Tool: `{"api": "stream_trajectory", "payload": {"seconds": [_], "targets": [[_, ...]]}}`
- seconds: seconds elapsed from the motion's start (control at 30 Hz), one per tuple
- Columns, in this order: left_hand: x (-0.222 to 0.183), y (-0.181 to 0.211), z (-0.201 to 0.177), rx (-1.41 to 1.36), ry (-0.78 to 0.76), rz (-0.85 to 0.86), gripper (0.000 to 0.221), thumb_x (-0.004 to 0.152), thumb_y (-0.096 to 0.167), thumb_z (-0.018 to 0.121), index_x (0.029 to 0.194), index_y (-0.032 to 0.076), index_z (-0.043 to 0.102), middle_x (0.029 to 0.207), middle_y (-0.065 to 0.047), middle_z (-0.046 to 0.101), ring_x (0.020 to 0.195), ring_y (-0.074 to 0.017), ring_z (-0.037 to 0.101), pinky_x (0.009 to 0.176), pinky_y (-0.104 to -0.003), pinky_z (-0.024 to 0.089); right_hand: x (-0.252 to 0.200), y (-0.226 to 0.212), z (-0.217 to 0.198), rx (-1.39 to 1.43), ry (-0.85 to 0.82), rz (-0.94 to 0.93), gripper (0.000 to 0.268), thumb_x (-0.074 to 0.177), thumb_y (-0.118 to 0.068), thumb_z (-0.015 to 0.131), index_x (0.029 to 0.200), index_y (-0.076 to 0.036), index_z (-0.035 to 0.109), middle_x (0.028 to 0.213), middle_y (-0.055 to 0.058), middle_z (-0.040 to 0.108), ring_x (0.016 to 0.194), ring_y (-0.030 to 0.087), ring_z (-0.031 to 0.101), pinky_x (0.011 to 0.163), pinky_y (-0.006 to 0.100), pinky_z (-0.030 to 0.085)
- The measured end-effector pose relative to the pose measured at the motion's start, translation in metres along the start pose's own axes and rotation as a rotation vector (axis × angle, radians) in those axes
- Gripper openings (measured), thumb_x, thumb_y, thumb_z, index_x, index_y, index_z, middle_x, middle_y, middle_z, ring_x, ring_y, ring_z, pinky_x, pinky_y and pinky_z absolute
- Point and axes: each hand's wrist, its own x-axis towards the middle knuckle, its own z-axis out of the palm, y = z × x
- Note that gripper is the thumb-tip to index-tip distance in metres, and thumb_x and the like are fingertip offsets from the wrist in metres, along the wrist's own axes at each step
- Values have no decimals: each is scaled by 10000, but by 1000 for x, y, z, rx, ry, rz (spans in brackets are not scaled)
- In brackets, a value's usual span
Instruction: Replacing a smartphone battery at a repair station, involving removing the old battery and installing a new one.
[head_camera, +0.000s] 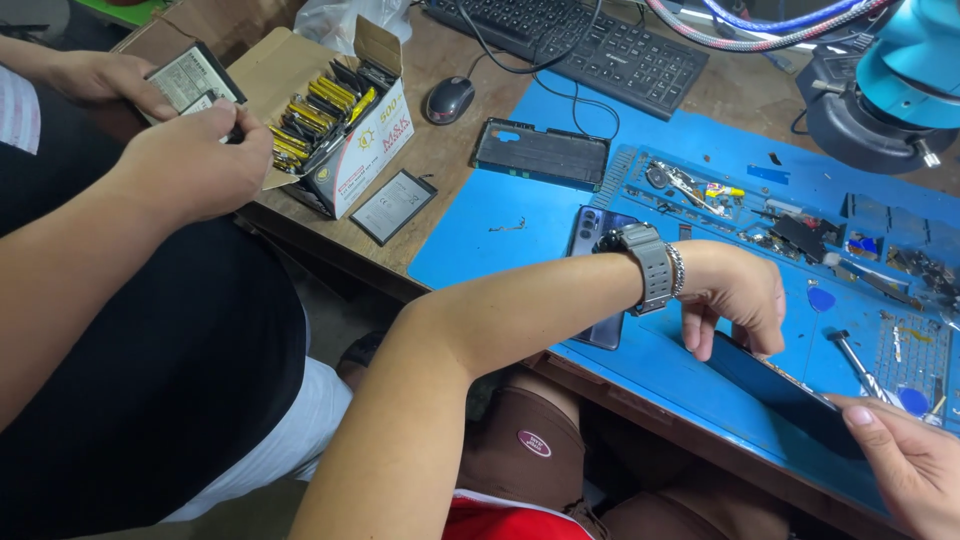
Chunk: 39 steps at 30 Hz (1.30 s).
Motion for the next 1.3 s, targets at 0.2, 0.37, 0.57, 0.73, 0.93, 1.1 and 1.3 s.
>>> {"api": "stream_trajectory", "payload": {"seconds": [0.2, 0.37, 0.57, 0.73, 0.93, 1.1, 1.3], "targets": [[-4, 0, 3, 12, 23, 13, 215, 726, 183, 705, 885, 40, 679, 1083, -109, 714, 552, -271, 784, 359, -234, 557, -1, 3, 4, 20, 35, -41, 349, 1071, -165, 528, 1178, 25, 801, 1194, 129, 792, 1143, 240, 699, 1046, 353, 500], [-8, -1, 6, -2, 44, 26, 205, 713, 173, 713, 866, 43, 670, 1032, -109, 702, 527, -276, 773, 349, -241, 552, -2, 11, 8, 0, 53, -42, 343, 1069, -160, 544, 1188, 38, 797, 1164, 150, 792, 1121, 264, 701, 1031, 361, 513], [-13, -1, 8, 20, 51, 36, 168, 727, 171, 706, 842, 51, 685, 973, -98, 678, 513, -275, 759, 355, -246, 558, -5, 11, 9, -12, 63, -40, 333, 1064, -164, 556, 1182, 21, 806, 1160, 122, 796, 1109, 234, 701, 1032, 329, 500], [-23, 0, 12, 13, 42, 51, 131, 773, 162, 712, 819, 46, 671, 930, -103, 671, 488, -258, 745, 334, -230, 536, 3, 47, 7, -78, 9, -118, 334, 1018, -204, 569, 1171, -46, 821, 1161, 55, 818, 1079, 171, 730, 1010, 284, 509], [-33, -6, 26, 56, 86, 69, 156, 845, 196, 709, 924, 62, 708, 631, -51, 502, 461, -258, 724, 332, -237, 498, 1, 52, 9, -204, -48, -239, 358, 853, -290, 701, 1179, -191, 810, 1201, -49, 810, 1075, 109, 752, 1013, 256, 514], [-42, -14, 41, 79, 165, 147, 110, 859, 181, 715, 832, 76, 701, 660, -68, 653, 430, -225, 683, 357, -253, 514, -1, 51, 7, -362, -207, -150, 506, 848, -398, 663, 1346, -321, 709, 1293, -110, 758, 1194, 99, 713, 1057, 290, 521], [-42, -23, 50, 127, 201, 194, 95, 830, 160, 712, 770, 89, 691, 700, -54, 689, 466, -217, 664, 395, -272, 536, -18, 28, 9, -294, -177, -246, 516, 841, -361, 685, 1347, -256, 697, 1347, -38, 719, 1231, 146, 679, 1128, 302, 449]]}}
